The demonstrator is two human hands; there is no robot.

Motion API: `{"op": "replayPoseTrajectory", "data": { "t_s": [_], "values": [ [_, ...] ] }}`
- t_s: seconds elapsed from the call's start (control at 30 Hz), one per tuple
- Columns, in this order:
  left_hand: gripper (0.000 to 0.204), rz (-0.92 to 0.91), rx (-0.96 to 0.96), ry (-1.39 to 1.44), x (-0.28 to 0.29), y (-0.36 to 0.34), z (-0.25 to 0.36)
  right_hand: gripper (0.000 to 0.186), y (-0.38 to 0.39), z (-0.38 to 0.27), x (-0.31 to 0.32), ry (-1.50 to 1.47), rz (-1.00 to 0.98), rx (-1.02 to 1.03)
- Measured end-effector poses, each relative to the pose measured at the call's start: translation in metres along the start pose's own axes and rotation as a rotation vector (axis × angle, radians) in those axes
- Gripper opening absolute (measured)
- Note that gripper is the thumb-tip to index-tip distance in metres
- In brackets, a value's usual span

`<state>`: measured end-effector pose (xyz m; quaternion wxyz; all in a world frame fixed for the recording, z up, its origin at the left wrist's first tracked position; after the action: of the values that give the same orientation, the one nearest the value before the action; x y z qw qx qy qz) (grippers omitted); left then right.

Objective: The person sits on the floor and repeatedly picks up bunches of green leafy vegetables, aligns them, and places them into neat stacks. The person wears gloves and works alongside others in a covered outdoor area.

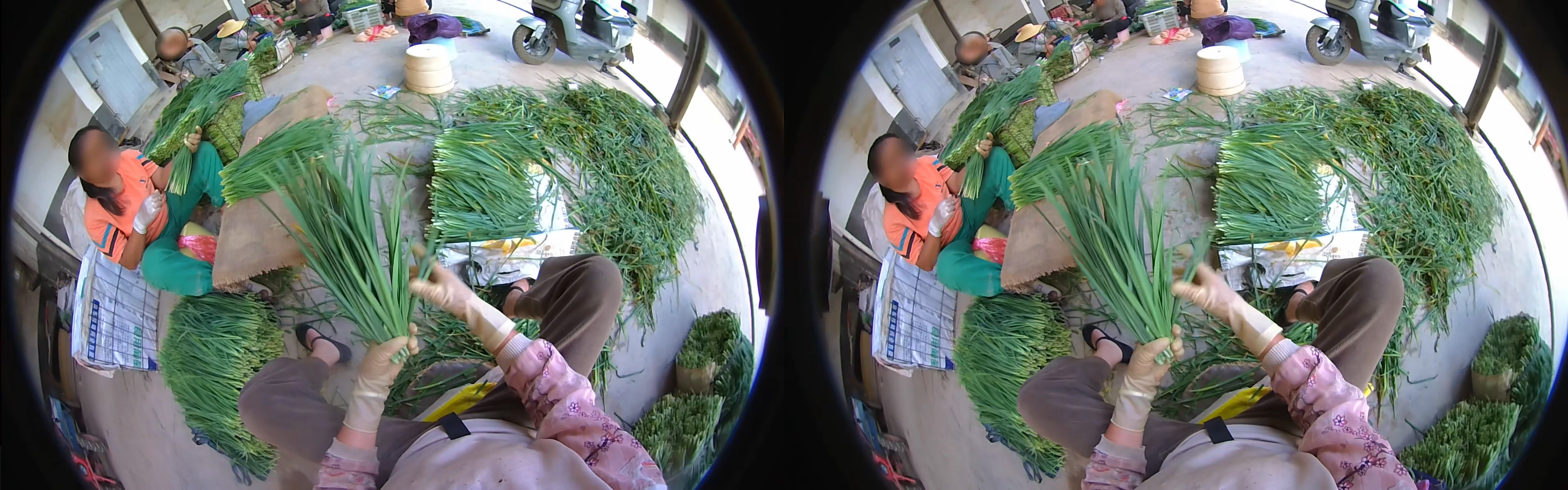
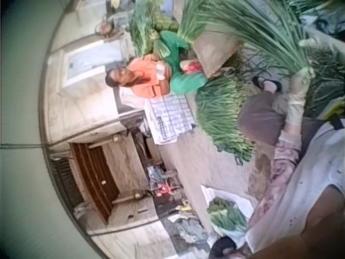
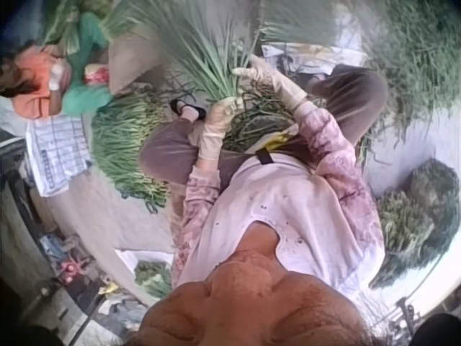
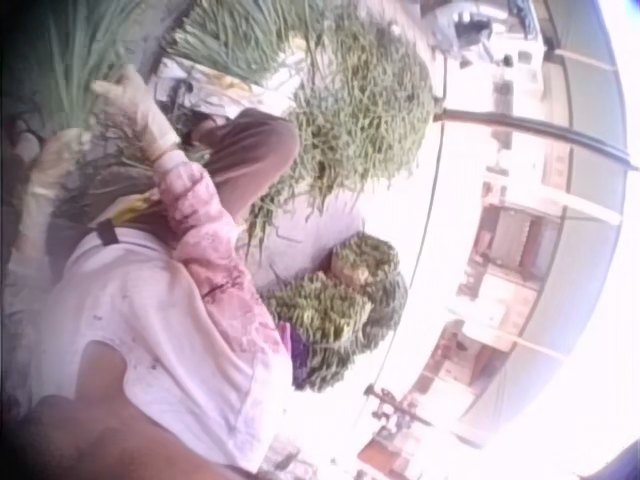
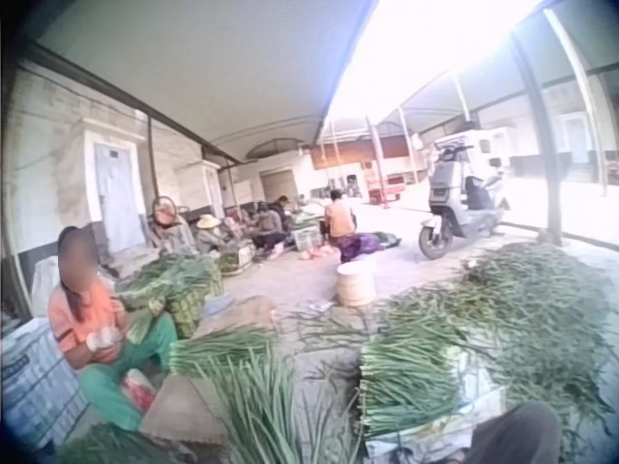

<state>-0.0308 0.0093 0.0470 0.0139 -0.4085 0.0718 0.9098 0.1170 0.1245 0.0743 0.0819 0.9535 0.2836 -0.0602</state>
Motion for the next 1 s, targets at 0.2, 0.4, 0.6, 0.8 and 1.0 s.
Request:
{"op": "replayPoseTrajectory", "data": {
  "t_s": [0.2,0.4,0.6,0.8,1.0],
  "values": [
    [0.023,0.141,-0.217,-0.365,0.005,-0.011,-0.001,0.042,0.021,0.011,0.046,-0.333,0.675,0.083],
    [0.023,0.246,-0.302,-0.506,-0.004,-0.010,-0.005,0.022,0.026,-0.040,-0.011,0.127,0.616,0.311],
    [0.019,0.281,-0.328,-0.493,-0.016,-0.008,-0.003,0.029,0.001,-0.060,-0.048,0.373,0.539,0.078],
    [0.024,0.195,-0.239,-0.327,0.000,-0.005,-0.007,0.025,0.001,-0.058,-0.047,0.075,0.417,0.025],
    [0.036,0.187,-0.205,0.038,-0.013,0.001,-0.008,0.027,-0.008,-0.041,-0.029,-0.091,0.298,0.008]
  ]
}}
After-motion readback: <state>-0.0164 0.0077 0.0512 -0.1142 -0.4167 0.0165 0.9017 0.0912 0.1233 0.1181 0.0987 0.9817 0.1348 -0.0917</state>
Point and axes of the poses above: each hand's wrist, its own y-axis away from the middle knuckle, its own x-axis out of the back of the hand, z = x × y, the point moved 3 cm from there along -y, towards the middle knuckle, and after that the axes turned 10 degrees about -x, right-handed, at the moved point
